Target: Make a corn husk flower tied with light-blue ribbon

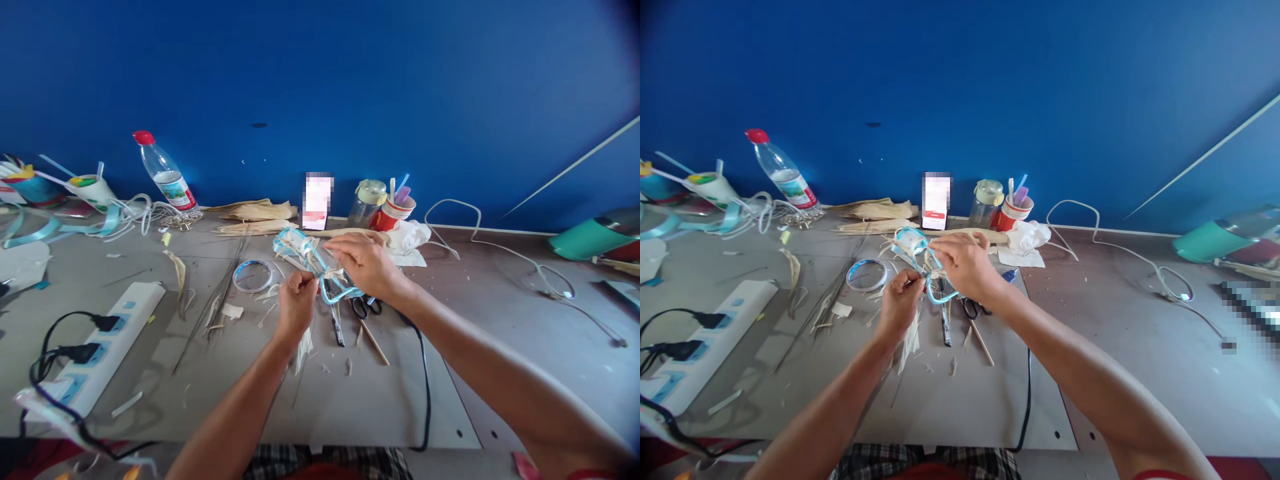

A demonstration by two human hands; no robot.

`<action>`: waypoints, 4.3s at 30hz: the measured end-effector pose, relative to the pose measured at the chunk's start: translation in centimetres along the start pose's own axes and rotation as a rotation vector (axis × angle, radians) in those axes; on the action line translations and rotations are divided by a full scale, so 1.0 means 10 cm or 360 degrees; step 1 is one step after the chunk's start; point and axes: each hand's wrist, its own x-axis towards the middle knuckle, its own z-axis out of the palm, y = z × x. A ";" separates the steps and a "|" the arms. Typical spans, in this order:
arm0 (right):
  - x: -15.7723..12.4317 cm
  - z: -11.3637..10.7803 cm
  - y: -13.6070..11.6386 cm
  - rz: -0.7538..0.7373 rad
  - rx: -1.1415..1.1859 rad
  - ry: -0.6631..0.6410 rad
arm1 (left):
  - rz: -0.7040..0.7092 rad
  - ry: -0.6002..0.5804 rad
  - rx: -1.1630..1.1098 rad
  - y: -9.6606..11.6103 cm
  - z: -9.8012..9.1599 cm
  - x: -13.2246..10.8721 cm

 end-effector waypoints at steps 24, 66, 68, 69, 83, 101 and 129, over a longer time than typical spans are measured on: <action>0.16 0.03 0.39 -0.0890 -0.0069 0.0101 | -0.0199 -0.0774 -0.0847 -0.03 0.05 -0.03; 0.06 0.00 0.20 -0.0362 0.0018 -0.0212 | -0.0063 -0.0571 -0.0420 -0.02 0.06 0.00; 0.09 -0.07 0.23 -0.0370 0.0082 -0.0196 | -0.0098 -0.0600 -0.0531 -0.01 0.06 -0.01; 0.11 -0.10 0.24 -0.0353 0.0122 -0.0148 | -0.0117 -0.0616 -0.0577 -0.01 0.06 -0.01; 0.32 -0.12 -0.01 0.0272 0.0245 -0.0553 | -0.0040 -0.0519 -0.0186 0.03 0.03 -0.05; 0.05 -0.28 0.26 0.0647 0.0957 0.0249 | -0.0193 -0.0388 -0.0769 0.00 0.02 0.03; 0.16 0.05 0.24 -0.0753 -0.0207 -0.0014 | -0.0112 -0.0603 -0.0919 -0.05 0.06 -0.01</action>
